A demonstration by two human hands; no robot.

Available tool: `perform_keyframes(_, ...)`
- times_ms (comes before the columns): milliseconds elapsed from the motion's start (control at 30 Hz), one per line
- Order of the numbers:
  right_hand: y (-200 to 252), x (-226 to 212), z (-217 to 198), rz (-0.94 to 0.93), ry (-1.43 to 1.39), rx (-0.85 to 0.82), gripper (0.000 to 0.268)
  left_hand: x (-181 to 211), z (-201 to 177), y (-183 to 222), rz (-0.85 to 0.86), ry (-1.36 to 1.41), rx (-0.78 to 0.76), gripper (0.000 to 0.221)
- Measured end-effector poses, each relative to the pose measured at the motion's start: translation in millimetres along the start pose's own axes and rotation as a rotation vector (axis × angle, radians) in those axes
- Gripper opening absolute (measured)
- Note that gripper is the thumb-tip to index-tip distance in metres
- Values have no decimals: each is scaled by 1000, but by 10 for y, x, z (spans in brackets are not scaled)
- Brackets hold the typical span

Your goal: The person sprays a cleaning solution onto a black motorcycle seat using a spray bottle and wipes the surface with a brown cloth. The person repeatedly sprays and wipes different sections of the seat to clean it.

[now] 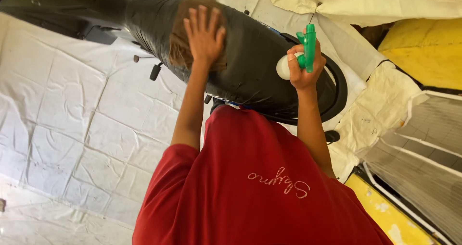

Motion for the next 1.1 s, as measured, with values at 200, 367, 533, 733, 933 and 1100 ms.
perform_keyframes(200,-62,-103,67,52,49,48,43,324,-360,293,665,312,-106,55)
perform_keyframes(367,-30,-66,122,28,82,114,39,-708,193,-442,161,-19,-146,76)
perform_keyframes(533,-45,-122,183,71,104,178,25,-278,53,-447,210,-18,-201,68)
perform_keyframes(733,-29,-44,203,68,142,207,38,385,-157,106,750,181,-290,63)
perform_keyframes(933,-13,-4,209,121,110,211,51,-558,170,-630,355,-10,-102,68)
perform_keyframes(1100,-63,-42,207,100,112,209,44,-421,174,-637,244,-72,-311,80)
Point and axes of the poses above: each hand's wrist, its own y-axis away from the middle knuckle, its own z-axis out of the palm, x = y × z, the point moved 5 cm from there along -y, towards the middle knuckle, and after that the axes turned 9 degrees about z, right-handed, at the moved point
